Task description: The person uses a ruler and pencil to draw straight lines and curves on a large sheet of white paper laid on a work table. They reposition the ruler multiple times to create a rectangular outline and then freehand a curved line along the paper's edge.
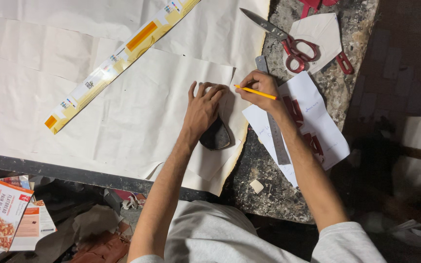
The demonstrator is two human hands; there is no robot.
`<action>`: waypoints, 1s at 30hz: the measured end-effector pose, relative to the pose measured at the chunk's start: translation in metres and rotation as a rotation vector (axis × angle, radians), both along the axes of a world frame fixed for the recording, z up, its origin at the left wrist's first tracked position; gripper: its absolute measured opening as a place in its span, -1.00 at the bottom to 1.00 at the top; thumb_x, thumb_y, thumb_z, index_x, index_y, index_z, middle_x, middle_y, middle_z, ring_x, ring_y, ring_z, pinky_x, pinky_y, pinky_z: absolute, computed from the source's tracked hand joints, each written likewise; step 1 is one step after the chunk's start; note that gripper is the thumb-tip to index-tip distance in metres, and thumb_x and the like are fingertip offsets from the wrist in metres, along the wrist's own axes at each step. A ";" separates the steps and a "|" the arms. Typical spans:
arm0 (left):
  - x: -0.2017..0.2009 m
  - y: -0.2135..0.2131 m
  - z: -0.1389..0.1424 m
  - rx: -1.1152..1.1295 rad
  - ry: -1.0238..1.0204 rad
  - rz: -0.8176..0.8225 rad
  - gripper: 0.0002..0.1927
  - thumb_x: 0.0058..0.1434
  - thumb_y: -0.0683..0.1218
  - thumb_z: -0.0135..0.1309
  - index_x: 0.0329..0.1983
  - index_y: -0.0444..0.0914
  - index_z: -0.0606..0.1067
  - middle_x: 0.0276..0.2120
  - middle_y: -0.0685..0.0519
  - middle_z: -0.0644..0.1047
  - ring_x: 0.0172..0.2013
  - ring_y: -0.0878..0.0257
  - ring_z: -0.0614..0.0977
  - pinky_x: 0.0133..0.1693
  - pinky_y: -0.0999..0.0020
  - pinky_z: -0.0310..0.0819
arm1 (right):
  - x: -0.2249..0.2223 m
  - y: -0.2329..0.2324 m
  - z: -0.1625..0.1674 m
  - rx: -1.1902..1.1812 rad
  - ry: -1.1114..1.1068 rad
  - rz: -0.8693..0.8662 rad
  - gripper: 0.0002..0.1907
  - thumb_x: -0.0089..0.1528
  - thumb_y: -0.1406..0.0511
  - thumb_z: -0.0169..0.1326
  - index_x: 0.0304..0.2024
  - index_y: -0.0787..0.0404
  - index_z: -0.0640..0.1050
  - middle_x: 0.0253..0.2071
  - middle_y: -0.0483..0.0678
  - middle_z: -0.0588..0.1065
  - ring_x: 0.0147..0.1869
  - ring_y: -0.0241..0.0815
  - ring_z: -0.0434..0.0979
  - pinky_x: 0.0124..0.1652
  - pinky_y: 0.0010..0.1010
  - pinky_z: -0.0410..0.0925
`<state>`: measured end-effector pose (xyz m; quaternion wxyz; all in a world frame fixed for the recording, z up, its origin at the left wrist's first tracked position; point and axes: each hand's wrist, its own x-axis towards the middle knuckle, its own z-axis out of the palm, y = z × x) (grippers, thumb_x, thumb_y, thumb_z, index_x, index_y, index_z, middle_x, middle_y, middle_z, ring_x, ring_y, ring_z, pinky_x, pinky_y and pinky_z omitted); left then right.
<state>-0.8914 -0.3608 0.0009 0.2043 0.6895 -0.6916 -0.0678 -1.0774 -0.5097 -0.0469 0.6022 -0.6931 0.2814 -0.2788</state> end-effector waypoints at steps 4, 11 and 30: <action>0.002 -0.010 -0.003 -0.007 0.071 -0.009 -0.62 0.21 -0.16 0.13 0.12 -0.15 0.47 0.18 0.15 0.48 0.14 0.09 0.48 0.33 -0.08 0.16 | 0.002 -0.016 0.003 -0.070 0.032 0.068 -0.86 0.17 0.45 0.32 -0.32 0.33 0.57 -0.21 -0.10 0.50 -0.19 -0.41 0.57 -0.21 -0.59 0.46; 0.008 -0.015 -0.002 0.045 -0.024 -0.047 -0.45 0.19 -0.23 0.07 0.29 -0.18 0.41 0.35 0.22 0.40 0.03 0.14 0.51 0.19 0.10 0.32 | 0.004 -0.016 0.000 0.043 0.153 -0.021 -0.83 0.17 0.39 0.37 -0.34 0.28 0.58 -0.36 -0.12 0.60 -0.28 -0.47 0.57 -0.30 -0.63 0.42; 0.003 -0.013 -0.003 0.033 -0.055 -0.010 -0.37 0.22 -0.16 0.10 0.40 -0.10 0.36 0.35 0.25 0.36 0.04 0.17 0.49 0.19 0.05 0.30 | 0.007 -0.011 -0.005 -0.061 0.010 -0.073 -0.87 0.17 0.45 0.35 -0.36 0.31 0.61 -0.34 -0.11 0.60 -0.28 -0.49 0.56 -0.27 -0.63 0.42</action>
